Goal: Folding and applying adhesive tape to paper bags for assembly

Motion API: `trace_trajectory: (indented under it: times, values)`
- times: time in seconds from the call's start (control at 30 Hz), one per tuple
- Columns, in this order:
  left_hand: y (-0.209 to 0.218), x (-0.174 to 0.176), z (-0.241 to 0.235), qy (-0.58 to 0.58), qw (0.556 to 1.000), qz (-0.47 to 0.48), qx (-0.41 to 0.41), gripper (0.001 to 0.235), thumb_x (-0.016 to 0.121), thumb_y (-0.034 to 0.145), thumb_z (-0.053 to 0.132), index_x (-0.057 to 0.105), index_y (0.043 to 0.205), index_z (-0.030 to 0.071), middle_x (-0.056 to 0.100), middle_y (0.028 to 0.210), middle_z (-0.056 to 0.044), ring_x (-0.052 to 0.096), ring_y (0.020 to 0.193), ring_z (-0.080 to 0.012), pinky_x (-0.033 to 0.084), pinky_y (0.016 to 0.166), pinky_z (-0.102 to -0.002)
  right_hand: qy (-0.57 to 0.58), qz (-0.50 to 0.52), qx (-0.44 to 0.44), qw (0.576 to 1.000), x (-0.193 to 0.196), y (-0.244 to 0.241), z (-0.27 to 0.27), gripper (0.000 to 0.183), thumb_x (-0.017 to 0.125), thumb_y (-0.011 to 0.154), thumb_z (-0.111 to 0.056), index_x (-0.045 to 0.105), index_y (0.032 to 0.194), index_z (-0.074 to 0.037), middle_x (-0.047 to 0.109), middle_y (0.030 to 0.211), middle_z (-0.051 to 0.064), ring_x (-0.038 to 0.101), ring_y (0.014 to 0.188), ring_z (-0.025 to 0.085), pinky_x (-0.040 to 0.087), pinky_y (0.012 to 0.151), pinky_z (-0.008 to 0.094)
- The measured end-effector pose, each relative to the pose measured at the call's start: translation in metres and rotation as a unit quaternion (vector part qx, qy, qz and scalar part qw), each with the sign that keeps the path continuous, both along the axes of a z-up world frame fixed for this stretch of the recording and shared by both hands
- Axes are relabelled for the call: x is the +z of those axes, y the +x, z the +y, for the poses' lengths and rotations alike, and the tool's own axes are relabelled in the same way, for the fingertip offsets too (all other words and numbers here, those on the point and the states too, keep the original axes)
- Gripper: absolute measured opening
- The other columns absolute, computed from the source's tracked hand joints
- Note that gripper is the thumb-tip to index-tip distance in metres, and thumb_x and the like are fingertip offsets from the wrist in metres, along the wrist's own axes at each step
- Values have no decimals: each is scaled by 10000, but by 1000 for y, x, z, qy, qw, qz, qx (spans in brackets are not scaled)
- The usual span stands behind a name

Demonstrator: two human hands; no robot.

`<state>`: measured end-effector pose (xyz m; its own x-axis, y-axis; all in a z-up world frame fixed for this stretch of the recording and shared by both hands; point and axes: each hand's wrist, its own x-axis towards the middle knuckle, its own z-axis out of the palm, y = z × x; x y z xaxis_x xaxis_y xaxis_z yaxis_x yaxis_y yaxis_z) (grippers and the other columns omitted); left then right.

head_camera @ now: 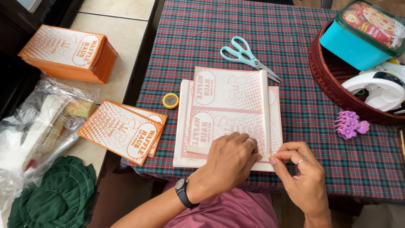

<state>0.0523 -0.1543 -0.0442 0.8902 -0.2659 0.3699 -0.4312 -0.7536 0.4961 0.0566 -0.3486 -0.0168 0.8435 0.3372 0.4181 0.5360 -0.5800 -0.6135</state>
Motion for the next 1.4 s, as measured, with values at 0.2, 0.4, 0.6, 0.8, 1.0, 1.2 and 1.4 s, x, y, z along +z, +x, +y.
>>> trace_trajectory:
  times: [0.2, 0.4, 0.6, 0.8, 1.0, 1.2, 1.4]
  values:
    - [1, 6, 1, -3, 1000, -8, -20, 231, 664, 969, 283, 639, 842, 93, 631, 798, -91, 628, 736, -364, 480, 603, -497, -4, -16, -10, 1000, 6, 1, 5, 75, 721, 912, -36, 669, 860, -23, 642, 928, 84, 653, 871, 183, 520, 827, 286]
    - [0, 6, 2, 4, 1000, 3, -9, 238, 698, 973, 236, 616, 795, 101, 606, 738, -59, 586, 648, -302, 453, 520, -445, 9, 6, 15, 1000, 5, 3, 3, 92, 715, 907, -14, 650, 842, -16, 616, 910, 79, 609, 784, 153, 533, 681, 236]
    - [0, 6, 3, -3, 1000, -12, -11, 245, 691, 981, 220, 595, 789, 102, 575, 714, -52, 556, 619, -297, 421, 499, -438, 7, 9, 10, 1000, 3, 3, 4, 102, 721, 903, -7, 641, 843, -29, 608, 916, 74, 620, 810, 156, 537, 704, 238]
    - [0, 5, 4, -13, 1000, -8, -17, 227, 680, 983, 208, 596, 800, 103, 569, 723, -51, 556, 634, -300, 434, 524, -442, 1, 17, -2, 1000, 2, 3, 5, 100, 718, 908, -26, 644, 843, -39, 608, 921, 68, 618, 812, 151, 526, 705, 241]
    - [0, 4, 4, -7, 1000, -14, -18, 211, 696, 976, 215, 612, 818, 105, 570, 724, -44, 553, 631, -281, 433, 512, -422, 8, 28, 0, 1000, 1, 2, 5, 117, 721, 905, -13, 627, 841, -40, 593, 910, 66, 591, 778, 145, 515, 678, 235]
    - [-1, 6, 5, -21, 999, -21, -24, 222, 686, 995, 213, 595, 834, 91, 561, 724, -55, 541, 622, -287, 423, 517, -422, 16, 23, 0, 1000, -2, 1, 5, 115, 736, 897, -15, 635, 853, -48, 592, 924, 65, 582, 769, 138, 523, 687, 227]
    - [-2, 10, 5, -49, 999, -13, -13, 132, 652, 976, 194, 603, 914, 88, 608, 752, -55, 573, 640, -310, 452, 543, -440, 30, 31, -34, 998, -6, -2, 6, 122, 759, 890, -58, 639, 874, -71, 604, 931, 58, 609, 850, 144, 504, 709, 240]
